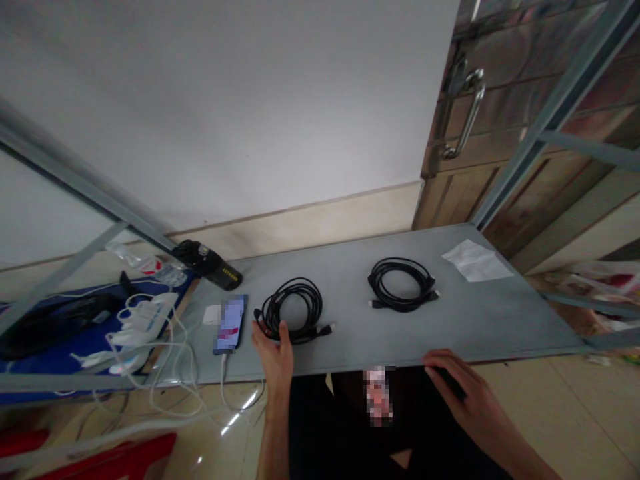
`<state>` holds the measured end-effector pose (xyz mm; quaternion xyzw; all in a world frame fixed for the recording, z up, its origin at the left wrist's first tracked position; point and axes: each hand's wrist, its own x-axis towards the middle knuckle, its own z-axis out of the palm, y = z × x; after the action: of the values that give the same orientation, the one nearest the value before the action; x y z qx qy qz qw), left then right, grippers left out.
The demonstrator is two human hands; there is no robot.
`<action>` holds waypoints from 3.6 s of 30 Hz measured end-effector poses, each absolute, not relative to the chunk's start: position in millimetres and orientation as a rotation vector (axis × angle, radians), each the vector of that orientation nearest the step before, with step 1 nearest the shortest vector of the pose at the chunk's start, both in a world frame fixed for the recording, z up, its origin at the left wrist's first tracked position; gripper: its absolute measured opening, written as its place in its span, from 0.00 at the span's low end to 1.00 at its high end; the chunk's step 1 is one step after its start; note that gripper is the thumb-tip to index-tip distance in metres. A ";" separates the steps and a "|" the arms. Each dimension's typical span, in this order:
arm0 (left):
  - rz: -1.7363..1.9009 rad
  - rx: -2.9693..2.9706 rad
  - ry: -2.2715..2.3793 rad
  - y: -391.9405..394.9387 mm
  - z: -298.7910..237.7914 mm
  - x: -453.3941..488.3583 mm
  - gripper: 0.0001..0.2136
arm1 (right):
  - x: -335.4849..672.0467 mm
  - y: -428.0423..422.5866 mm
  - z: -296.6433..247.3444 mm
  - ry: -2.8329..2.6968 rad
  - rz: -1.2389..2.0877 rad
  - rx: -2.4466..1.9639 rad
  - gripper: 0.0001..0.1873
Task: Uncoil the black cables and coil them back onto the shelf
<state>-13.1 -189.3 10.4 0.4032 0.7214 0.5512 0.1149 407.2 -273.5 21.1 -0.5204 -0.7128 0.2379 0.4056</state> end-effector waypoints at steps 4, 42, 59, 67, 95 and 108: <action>1.327 1.570 2.501 -198.5 2.3 -11.9 0.43 | 398.0 -233.3 24.7 -1.871 0.458 -1.292 0.09; 1.118 2.321 1.946 -149.9 11.3 34.0 0.24 | 389.0 -124.5 -5.6 -1.911 0.021 -1.333 0.07; 1.188 1.671 1.740 -298.5 32.0 103.0 0.16 | 395.2 -144.3 31.1 -1.191 0.379 -1.426 0.22; 1.201 1.632 1.693 -308.8 56.0 88.8 0.12 | 383.2 -173.1 103.8 -1.041 0.737 -1.113 0.20; 1.428 0.789 1.337 -305.9 110.4 120.5 0.25 | 360.6 -279.4 83.6 -1.281 1.195 -1.230 0.21; 1.540 0.656 1.320 -307.7 110.3 76.1 0.22 | 422.0 -280.9 56.4 -1.168 1.016 -1.333 0.22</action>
<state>76.1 -307.7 110.3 0.2693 0.5418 0.6322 0.4840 422.0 -280.9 56.4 -0.5563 -0.4877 0.4242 0.5222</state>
